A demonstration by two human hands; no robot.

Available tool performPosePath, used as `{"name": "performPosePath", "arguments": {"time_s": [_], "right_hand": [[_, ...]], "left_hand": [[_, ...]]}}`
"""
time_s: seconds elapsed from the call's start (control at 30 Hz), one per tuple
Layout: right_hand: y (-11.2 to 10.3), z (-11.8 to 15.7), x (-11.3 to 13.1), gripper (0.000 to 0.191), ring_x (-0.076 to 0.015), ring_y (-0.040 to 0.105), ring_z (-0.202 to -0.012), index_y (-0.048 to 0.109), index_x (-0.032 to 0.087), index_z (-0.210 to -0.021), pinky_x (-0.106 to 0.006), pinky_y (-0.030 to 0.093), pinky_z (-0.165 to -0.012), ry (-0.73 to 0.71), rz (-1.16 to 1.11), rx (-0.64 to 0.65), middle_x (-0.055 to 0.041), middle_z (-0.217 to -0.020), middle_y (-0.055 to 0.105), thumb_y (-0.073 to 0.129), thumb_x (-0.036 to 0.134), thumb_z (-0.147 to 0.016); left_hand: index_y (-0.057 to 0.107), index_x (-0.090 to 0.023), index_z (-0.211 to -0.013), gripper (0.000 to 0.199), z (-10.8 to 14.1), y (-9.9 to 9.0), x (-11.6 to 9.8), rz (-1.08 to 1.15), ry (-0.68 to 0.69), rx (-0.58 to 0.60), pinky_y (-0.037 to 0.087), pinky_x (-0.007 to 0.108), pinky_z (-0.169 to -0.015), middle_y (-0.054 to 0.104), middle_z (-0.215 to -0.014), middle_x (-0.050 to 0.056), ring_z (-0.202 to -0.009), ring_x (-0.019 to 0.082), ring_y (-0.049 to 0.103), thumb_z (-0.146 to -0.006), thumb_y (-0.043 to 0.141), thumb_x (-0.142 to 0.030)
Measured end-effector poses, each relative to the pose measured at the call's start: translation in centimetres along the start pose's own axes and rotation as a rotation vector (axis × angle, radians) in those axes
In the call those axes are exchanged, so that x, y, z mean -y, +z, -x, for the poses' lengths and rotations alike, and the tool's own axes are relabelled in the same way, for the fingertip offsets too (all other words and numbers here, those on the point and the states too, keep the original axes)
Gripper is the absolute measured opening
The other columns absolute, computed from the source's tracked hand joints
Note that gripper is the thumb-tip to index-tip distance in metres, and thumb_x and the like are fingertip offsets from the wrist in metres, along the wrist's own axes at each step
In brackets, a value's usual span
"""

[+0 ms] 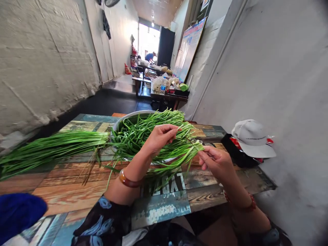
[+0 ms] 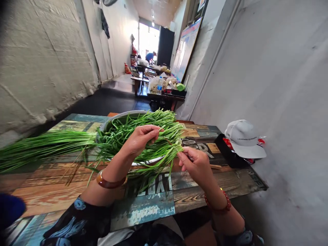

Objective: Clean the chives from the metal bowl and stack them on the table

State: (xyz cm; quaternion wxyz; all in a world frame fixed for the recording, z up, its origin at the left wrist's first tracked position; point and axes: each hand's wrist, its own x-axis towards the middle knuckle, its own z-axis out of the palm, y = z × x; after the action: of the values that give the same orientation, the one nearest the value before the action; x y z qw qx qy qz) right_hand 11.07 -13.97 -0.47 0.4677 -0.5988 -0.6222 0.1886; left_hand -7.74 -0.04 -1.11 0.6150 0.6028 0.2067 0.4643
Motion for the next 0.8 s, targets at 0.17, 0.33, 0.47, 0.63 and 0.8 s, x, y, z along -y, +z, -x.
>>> {"name": "performPosePath", "arguments": {"time_s": [0.17, 0.33, 0.47, 0.63, 0.8], "right_hand": [[0.8, -2.0, -0.5, 0.020, -0.0096, 0.058, -0.042, 0.071, 0.018, -0.083, -0.019, 0.046, -0.043, -0.018, -0.013, 0.021, 0.0028, -0.056, 0.063, 0.062, 0.034, -0.093], [2.2, -4.4, -2.3, 0.017, -0.0088, 0.058, -0.043, 0.073, 0.018, -0.091, -0.018, 0.047, -0.044, 0.007, -0.122, 0.133, 0.0033, -0.057, 0.065, 0.064, 0.033, -0.093], [2.8, -6.2, -2.0, 0.012, -0.0085, 0.057, -0.040, 0.074, 0.019, -0.092, -0.017, 0.047, -0.042, -0.032, -0.165, 0.239, 0.0044, -0.055, 0.065, 0.066, 0.028, -0.091], [4.3, -7.3, -1.0, 0.017, -0.0084, 0.059, -0.044, 0.068, 0.018, -0.080, -0.017, 0.049, -0.046, -0.082, -0.288, 0.000, 0.0035, -0.057, 0.064, 0.067, 0.030, -0.092], [5.9, -6.4, -1.6, 0.023, -0.0080, 0.054, -0.038, 0.062, 0.019, -0.085, -0.017, 0.042, -0.038, 0.099, -0.583, 0.154, 0.0046, -0.055, 0.063, 0.063, 0.040, -0.095]], "left_hand": [[0.074, -0.012, -0.082, 0.034, -0.6, -0.8, 0.8, 0.198, -0.102, 0.001, 0.031, 0.016, -0.048, 0.061, -0.066, -0.001, -0.053, 0.004, 0.048, -0.072, 0.084, -0.043], [0.073, -0.013, -0.082, 0.031, -0.7, -1.9, 0.6, 0.174, -0.039, -0.081, 0.036, 0.016, -0.048, 0.063, -0.067, -0.001, -0.053, 0.005, 0.050, -0.075, 0.082, -0.041], [0.072, -0.013, -0.082, 0.031, -0.7, -2.9, 0.2, 0.089, 0.024, -0.127, 0.042, 0.018, -0.048, 0.063, -0.065, -0.001, -0.051, 0.006, 0.053, -0.077, 0.081, -0.042], [0.072, -0.013, -0.083, 0.031, -0.4, -3.6, -0.5, 0.033, 0.023, -0.207, 0.035, 0.016, -0.042, 0.062, -0.063, -0.002, -0.045, 0.004, 0.049, -0.079, 0.078, -0.042], [0.071, -0.013, -0.084, 0.028, -0.3, -3.8, -0.8, 0.030, 0.019, -0.232, 0.031, 0.015, -0.041, 0.061, -0.062, -0.003, -0.045, 0.003, 0.048, -0.080, 0.078, -0.040]]}}
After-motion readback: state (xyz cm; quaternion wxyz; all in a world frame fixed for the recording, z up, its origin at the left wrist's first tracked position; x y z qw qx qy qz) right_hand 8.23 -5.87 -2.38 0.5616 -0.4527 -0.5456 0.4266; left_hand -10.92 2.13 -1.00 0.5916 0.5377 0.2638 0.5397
